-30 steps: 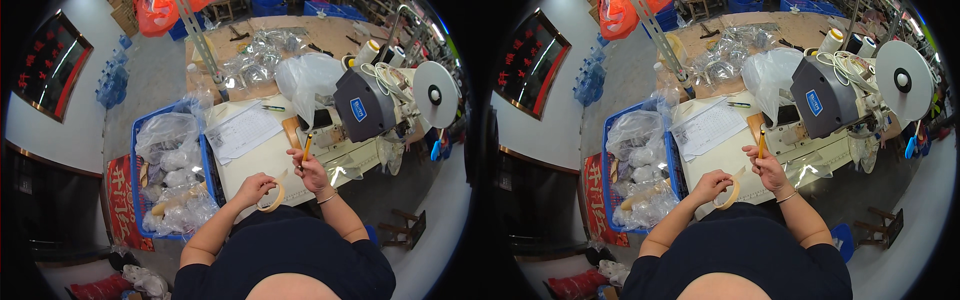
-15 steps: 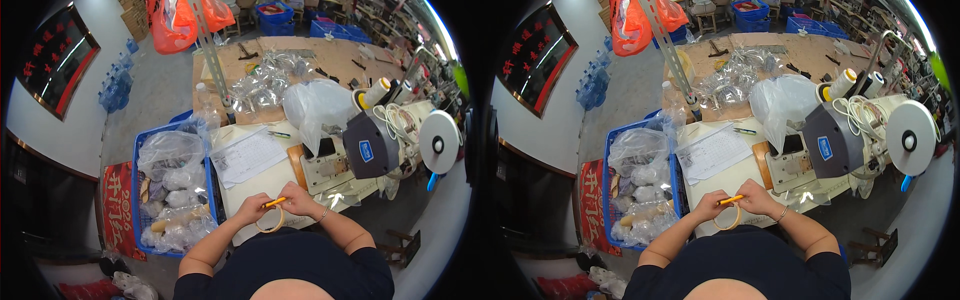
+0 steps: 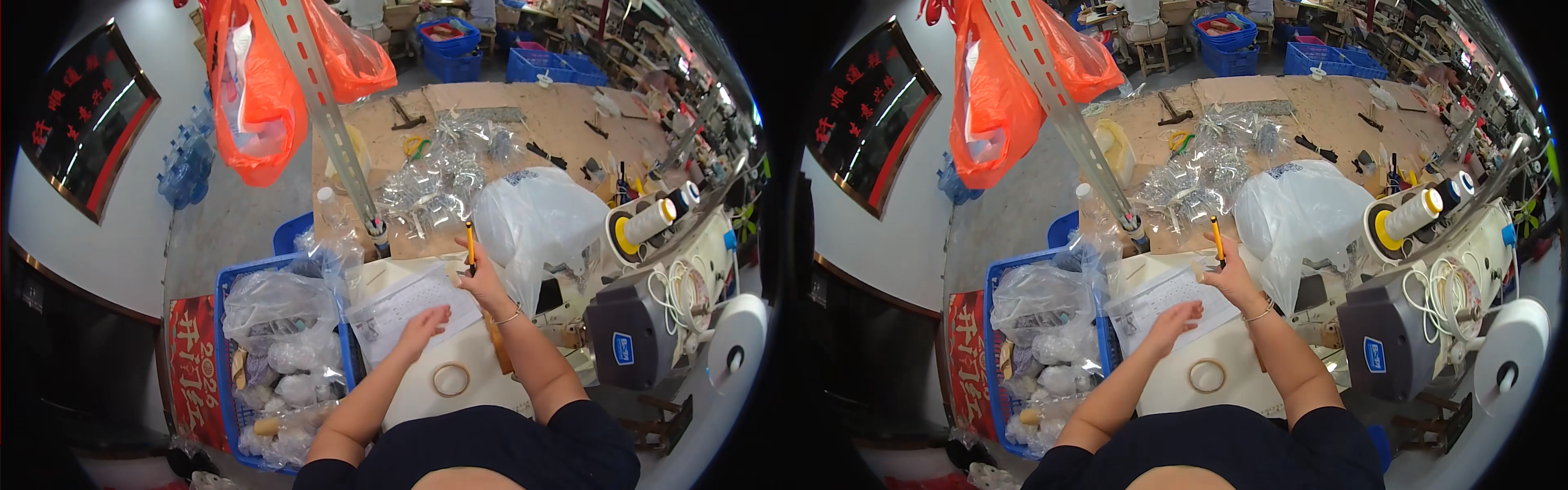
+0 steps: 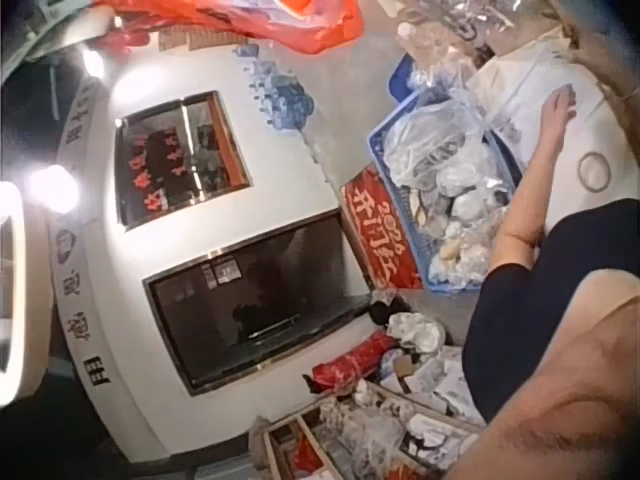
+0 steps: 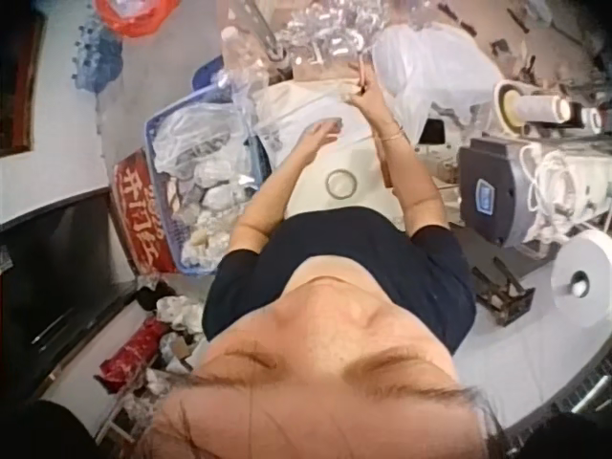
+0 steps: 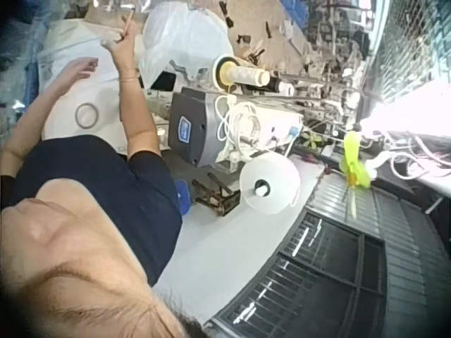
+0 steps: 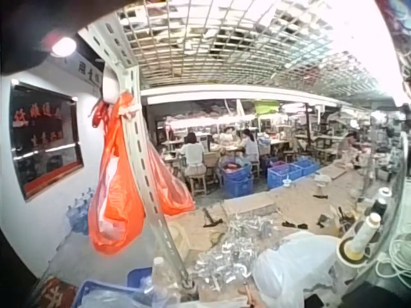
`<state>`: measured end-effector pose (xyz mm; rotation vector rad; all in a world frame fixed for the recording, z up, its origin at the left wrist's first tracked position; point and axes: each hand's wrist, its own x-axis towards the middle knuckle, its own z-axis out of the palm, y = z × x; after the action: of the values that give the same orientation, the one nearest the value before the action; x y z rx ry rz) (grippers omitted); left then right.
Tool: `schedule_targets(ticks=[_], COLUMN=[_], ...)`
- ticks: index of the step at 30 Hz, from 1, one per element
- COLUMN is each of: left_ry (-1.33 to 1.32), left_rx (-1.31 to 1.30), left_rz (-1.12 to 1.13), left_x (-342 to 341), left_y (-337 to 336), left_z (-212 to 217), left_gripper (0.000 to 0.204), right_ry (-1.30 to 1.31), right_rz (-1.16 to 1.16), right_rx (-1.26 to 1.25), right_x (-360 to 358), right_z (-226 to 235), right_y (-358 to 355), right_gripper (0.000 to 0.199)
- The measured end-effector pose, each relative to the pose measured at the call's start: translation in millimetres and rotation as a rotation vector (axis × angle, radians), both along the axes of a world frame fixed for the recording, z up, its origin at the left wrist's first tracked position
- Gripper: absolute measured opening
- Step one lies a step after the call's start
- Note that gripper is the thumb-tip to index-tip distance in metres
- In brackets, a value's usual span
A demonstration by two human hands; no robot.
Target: The person sits at a sewing machine and repeatedly sews small clear plastic bags filled with metal hardware. They place each bag under the presser foot, stitch a line across it, and then remove it. The person also uses scissors to trim threads and a pencil to mark a document on the table.
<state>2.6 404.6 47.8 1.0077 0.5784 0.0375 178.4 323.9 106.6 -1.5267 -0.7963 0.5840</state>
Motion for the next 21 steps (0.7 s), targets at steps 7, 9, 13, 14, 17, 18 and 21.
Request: schedule_targets(ticks=[7, 9, 13, 14, 17, 18, 21], left_ry=[0.004, 0.005, 0.029, 0.024, -0.012, -0.035, 0.005], left_rx=[0.008, 0.195, 0.437, 0.431, 0.588, 0.751, 0.893], left_rz=[0.076, 0.271, 0.379, 0.374, 0.389, 0.396, 0.547], left_x=[63.1, 72.5, 99.6, 106.7, 126.3, 133.8, 149.2], left_y=[51.0, 53.7, 67.1, 68.1, 76.7, 84.3, 106.2], left_z=[47.4, 30.0, 11.3, 10.9, 10.5, -0.3, -10.1], left_gripper=[0.022, 0.019, 0.023, 0.024, 0.027, 0.028, 0.031], right_ry=[-0.1, -0.005, 0.51, 0.636, 0.397, 0.287, 0.103], right_rz=[0.021, -0.004, -0.06, -0.092, -0.099, -0.137, -0.253], right_rx=[-0.063, -0.163, -0.127, -0.036, -0.169, -0.169, -0.139], right_x=[14.4, 23.1, 31.8, 30.0, 39.3, 44.6, 64.4], right_z=[-13.1, -23.9, -31.2, -27.4, -33.2, -35.2, -53.4], right_y=[10.6, 8.5, 22.9, 30.9, 46.1, 50.0, 65.0], right_gripper=[0.078, 0.064, 0.033, 0.027, 0.022, 0.021, 0.022])
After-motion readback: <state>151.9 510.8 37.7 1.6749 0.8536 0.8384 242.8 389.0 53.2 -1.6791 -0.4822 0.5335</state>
